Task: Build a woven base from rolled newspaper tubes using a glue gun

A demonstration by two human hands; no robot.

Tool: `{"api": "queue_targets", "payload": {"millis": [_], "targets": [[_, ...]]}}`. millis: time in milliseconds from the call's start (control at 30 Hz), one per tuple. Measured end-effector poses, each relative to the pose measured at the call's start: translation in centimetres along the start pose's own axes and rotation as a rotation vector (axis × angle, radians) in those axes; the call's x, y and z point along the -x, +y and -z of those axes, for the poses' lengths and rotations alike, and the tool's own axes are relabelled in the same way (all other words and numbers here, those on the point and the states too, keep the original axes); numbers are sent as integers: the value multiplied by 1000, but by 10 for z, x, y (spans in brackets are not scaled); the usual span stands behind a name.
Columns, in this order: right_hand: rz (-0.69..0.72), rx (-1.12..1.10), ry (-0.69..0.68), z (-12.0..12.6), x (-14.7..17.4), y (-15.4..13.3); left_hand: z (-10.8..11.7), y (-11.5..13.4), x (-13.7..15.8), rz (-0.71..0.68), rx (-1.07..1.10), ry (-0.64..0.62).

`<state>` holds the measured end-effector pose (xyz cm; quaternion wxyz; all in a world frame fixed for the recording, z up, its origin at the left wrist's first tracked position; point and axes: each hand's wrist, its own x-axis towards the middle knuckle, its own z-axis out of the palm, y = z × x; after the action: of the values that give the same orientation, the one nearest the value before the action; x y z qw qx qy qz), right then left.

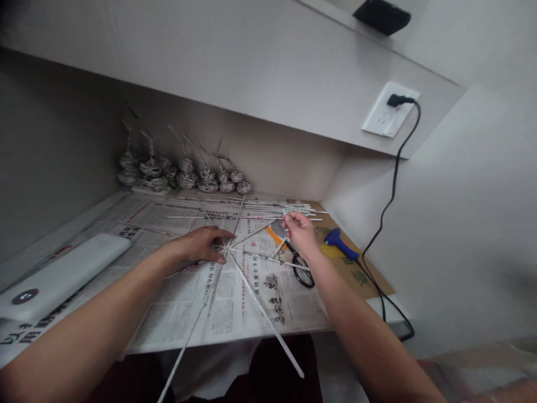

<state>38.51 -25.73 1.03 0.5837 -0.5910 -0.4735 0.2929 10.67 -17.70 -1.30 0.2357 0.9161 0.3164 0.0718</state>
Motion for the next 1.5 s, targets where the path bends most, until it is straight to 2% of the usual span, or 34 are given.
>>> {"api": "queue_targets", "payload": {"millis": [67, 233, 333, 433, 567, 700, 800, 867, 1000, 1167, 1500], "targets": [[18, 21, 33, 11, -3, -11, 0, 0, 0, 3, 4, -1], [-27, 153, -36, 30, -1, -27, 0, 2, 0, 4, 14, 4], [-30, 202, 23, 35, 3, -28, 0, 3, 1, 3, 9, 5], [-80, 92, -28, 36, 8, -28, 1, 4, 2, 5, 8, 1], [-220, -109, -206, 21, 19, -22, 0, 3, 2, 9, 0, -3], [-240, 64, -337, -20, 33, -7, -1, 0, 1, -2, -22, 7], [-111, 308, -398, -57, 40, 0, -2, -1, 0, 6, -33, 18], [48, 525, -379, -78, 42, 0, -2, -1, 0, 9, -43, 17], [348, 832, -317, -101, 40, 1, -3, -3, -1, -3, -50, 24], [552, 944, -351, -104, 42, 9, -5, -6, -3, -35, -52, 35], [671, 1044, -482, -97, 46, 11, -3, -2, -2, 4, -65, 17]]}}
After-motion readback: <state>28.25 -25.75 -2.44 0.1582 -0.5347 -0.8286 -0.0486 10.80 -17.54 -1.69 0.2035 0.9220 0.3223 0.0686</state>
